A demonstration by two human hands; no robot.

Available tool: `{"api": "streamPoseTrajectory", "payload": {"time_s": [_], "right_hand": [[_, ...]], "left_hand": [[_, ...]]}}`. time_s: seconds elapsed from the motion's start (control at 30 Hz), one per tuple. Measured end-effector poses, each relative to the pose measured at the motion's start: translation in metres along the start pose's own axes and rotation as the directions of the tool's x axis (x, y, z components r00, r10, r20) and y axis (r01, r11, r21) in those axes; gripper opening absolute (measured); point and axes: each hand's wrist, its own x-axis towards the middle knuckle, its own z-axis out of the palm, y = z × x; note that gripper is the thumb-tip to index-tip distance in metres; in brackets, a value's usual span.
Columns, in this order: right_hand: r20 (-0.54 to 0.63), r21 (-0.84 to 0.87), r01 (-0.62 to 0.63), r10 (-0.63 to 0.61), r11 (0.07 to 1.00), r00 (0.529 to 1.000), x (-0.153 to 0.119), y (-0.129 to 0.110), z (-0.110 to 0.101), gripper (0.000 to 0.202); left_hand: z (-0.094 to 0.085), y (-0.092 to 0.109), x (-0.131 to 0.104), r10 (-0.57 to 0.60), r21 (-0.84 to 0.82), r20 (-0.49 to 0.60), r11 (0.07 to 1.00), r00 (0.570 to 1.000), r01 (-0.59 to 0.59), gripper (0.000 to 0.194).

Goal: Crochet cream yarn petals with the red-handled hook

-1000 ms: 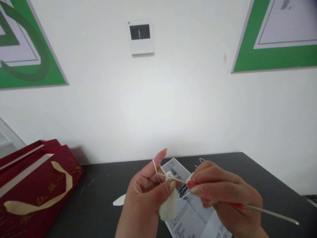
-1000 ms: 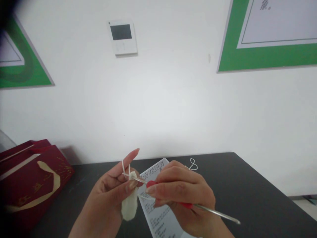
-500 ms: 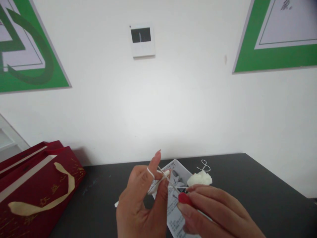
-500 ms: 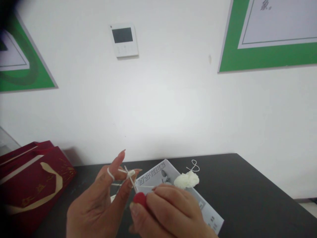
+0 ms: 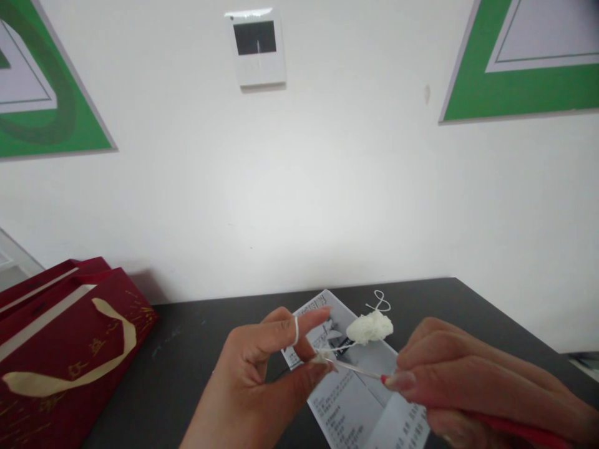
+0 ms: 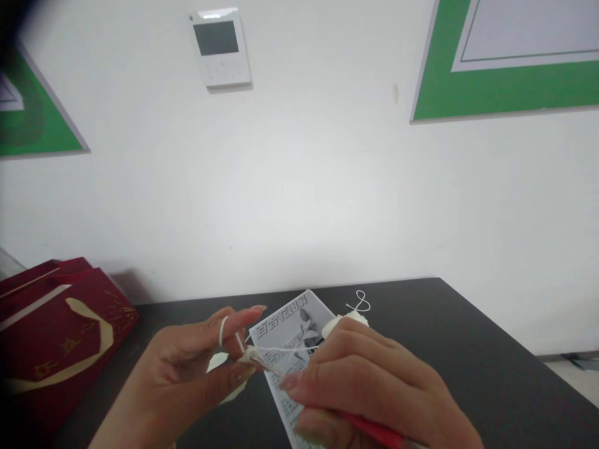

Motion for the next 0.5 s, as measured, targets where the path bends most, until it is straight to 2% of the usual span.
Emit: {"api": "streamPoseTrajectory", "payload": {"time_s": [0.23,0.33,0.4,0.5], "right_hand": [[-0.194,0.202,-0.092,0.131,0.975,0.972,-0.003,-0.001,0.007,0.01],[-0.126,0.296,-0.237,0.284,0.925,0.951,0.003,0.004,0.001,0.01],[-0.03,0.412,-0.366,0.414,0.835,0.91,0.009,0.013,-0.002,0.013],[0.083,0.615,-0.501,0.581,0.61,0.81,0.017,0.028,0.0,0.016]], "left_hand": [[-0.01,-0.012,-0.005,-0.129,-0.013,0.149,0.991,0.98,0.133,0.033],[-0.008,-0.008,-0.002,-0.158,0.019,0.171,0.987,0.973,0.157,0.032],[-0.005,-0.005,0.002,-0.142,0.055,0.181,0.989,0.973,0.134,0.031],[0.0,-0.004,0.007,-0.094,0.019,0.208,0.996,0.973,0.093,0.029]]}}
